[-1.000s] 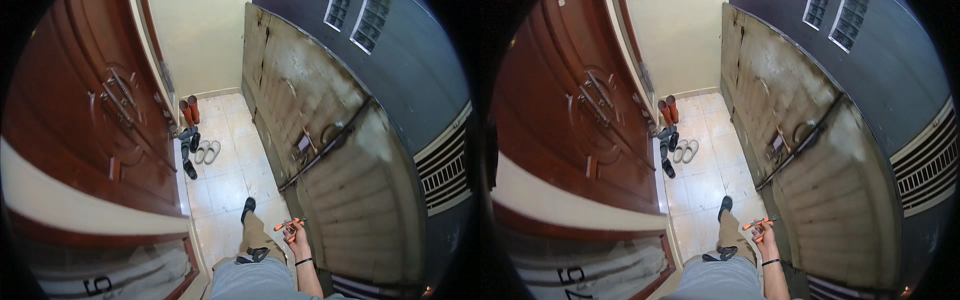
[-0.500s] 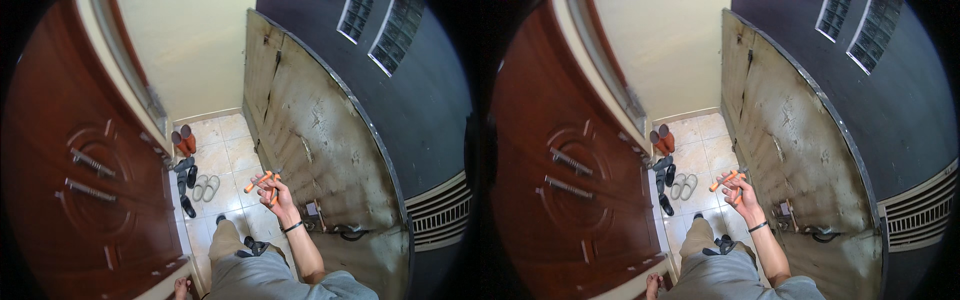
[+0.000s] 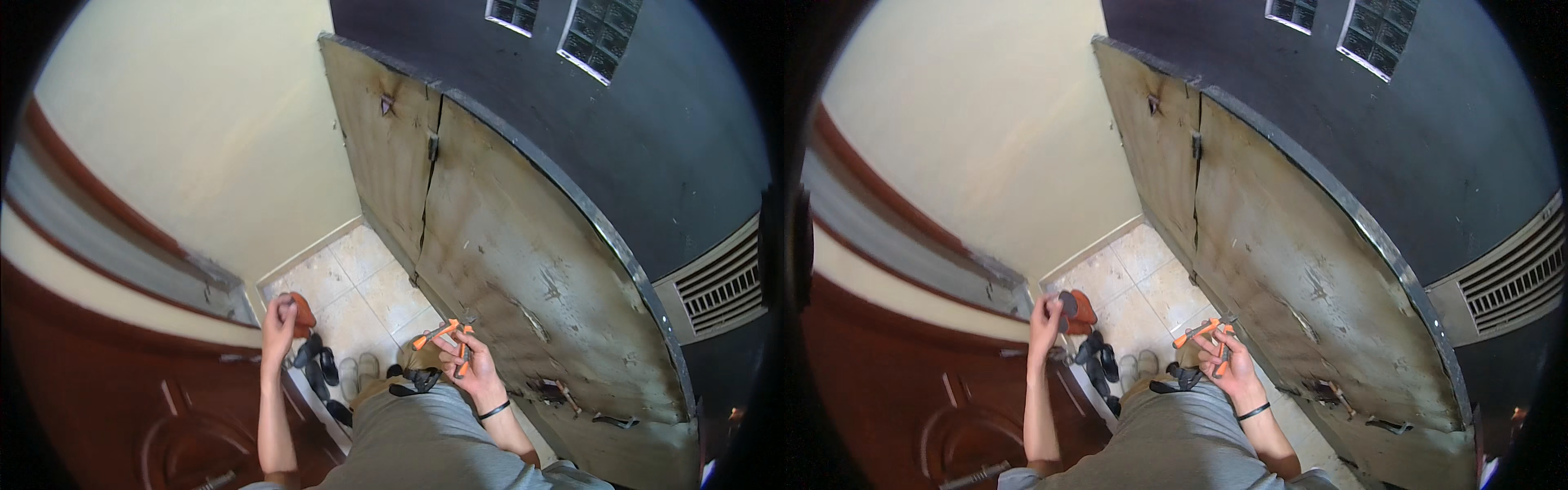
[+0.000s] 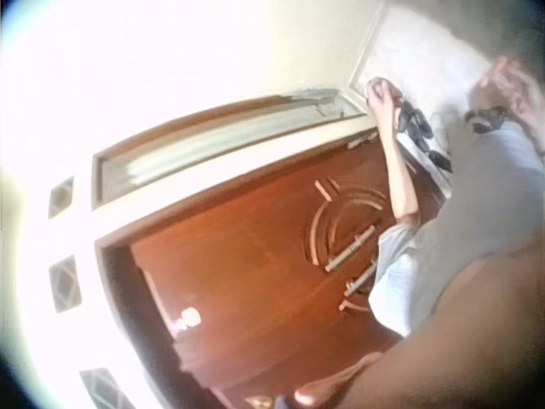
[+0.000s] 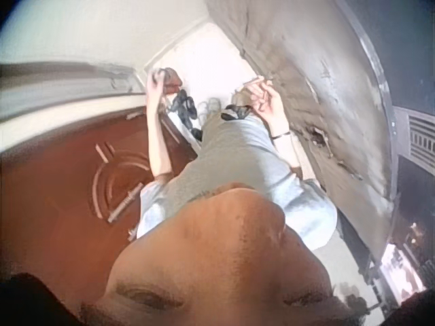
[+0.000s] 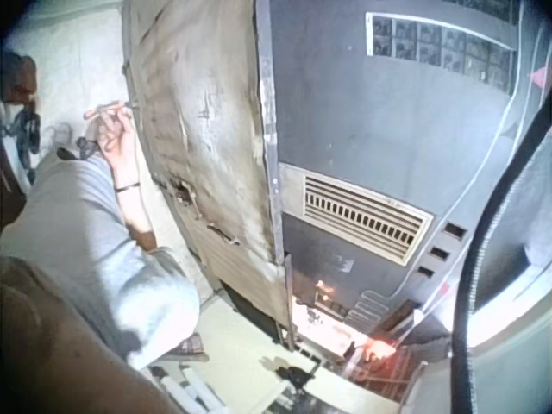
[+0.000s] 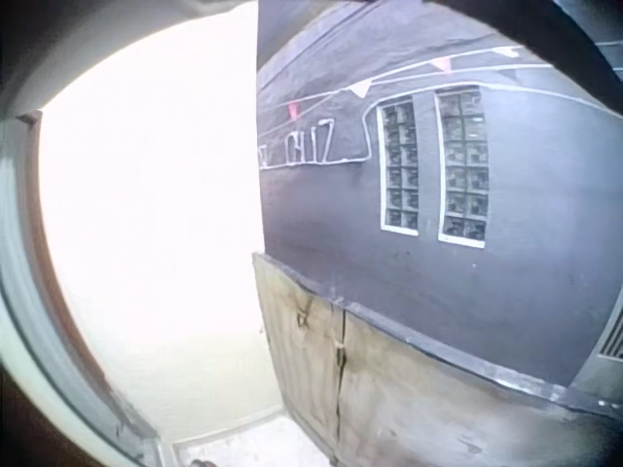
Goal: The person uses pliers to pull out and remove pieces of wire from the frame of a wooden gate, then pulls away a loose piece of sheet material from the same gate.
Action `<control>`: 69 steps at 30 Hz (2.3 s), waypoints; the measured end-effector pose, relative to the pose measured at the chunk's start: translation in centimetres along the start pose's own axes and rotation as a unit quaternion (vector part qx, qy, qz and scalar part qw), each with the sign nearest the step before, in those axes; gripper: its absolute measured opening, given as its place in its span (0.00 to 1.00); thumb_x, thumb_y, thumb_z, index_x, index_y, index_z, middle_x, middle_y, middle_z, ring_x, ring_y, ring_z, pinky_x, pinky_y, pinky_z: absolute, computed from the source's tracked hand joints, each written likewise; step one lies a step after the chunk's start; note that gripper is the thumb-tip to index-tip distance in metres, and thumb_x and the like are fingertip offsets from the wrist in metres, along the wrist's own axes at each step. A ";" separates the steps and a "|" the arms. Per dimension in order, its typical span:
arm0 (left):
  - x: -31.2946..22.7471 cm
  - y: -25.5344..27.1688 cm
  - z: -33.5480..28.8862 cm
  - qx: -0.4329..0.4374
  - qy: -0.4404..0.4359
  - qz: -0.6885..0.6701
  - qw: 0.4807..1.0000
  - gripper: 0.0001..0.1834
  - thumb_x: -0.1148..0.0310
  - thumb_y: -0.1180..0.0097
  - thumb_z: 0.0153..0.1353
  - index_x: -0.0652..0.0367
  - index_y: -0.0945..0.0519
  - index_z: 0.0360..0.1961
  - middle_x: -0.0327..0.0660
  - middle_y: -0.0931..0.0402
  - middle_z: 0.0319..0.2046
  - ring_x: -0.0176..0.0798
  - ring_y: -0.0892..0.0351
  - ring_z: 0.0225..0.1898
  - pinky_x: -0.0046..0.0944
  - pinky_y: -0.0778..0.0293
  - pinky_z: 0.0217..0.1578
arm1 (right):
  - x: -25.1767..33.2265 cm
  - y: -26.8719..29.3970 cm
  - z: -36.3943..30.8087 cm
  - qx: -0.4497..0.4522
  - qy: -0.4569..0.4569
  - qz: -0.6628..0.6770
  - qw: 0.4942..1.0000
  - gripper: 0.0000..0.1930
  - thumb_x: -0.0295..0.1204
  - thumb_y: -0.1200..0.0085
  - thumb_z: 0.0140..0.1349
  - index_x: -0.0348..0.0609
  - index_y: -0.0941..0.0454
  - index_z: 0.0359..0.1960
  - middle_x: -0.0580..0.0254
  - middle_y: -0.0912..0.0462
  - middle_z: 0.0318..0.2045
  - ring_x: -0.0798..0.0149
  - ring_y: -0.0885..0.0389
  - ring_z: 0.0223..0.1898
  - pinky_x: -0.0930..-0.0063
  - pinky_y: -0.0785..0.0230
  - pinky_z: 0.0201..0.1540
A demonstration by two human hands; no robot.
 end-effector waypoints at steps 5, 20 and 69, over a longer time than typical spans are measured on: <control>-14.4 -7.0 13.4 0.088 -0.144 -0.182 0.969 0.14 0.72 0.42 0.72 0.63 0.23 0.56 0.37 0.23 0.34 0.30 0.23 0.35 0.32 0.24 0.40 | 0.1 -5.8 7.2 0.052 0.066 -0.027 0.996 0.32 0.34 0.49 0.70 0.57 0.39 0.76 0.44 0.24 0.62 0.65 0.25 0.34 0.72 0.25 0.34; -37.2 -3.8 23.4 0.364 -0.510 -0.568 0.534 0.20 0.59 0.41 0.71 0.44 0.21 0.62 0.34 0.25 0.24 0.34 0.24 0.22 0.46 0.17 0.32 | 6.0 -19.8 18.1 -0.076 0.470 -0.266 0.838 0.35 0.32 0.54 0.76 0.36 0.55 0.80 0.48 0.22 0.56 0.44 0.22 0.62 0.45 0.26 0.65; -27.0 -14.5 46.4 0.465 -0.604 -0.108 0.638 0.27 0.64 0.24 0.52 0.60 0.17 0.53 0.45 0.18 0.50 0.54 0.24 0.63 0.62 0.40 0.68 | -1.8 -32.0 42.4 -0.398 0.734 -0.218 0.505 0.10 0.31 0.43 0.73 0.38 0.23 0.49 0.53 0.25 0.56 0.62 0.26 0.54 0.71 0.35 0.59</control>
Point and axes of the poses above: each hand's wrist, its own z-axis towards the middle knuckle, its own y-axis out of the back of the hand, x = y × z, the point moved 2 cm from there along z, towards the middle knuckle
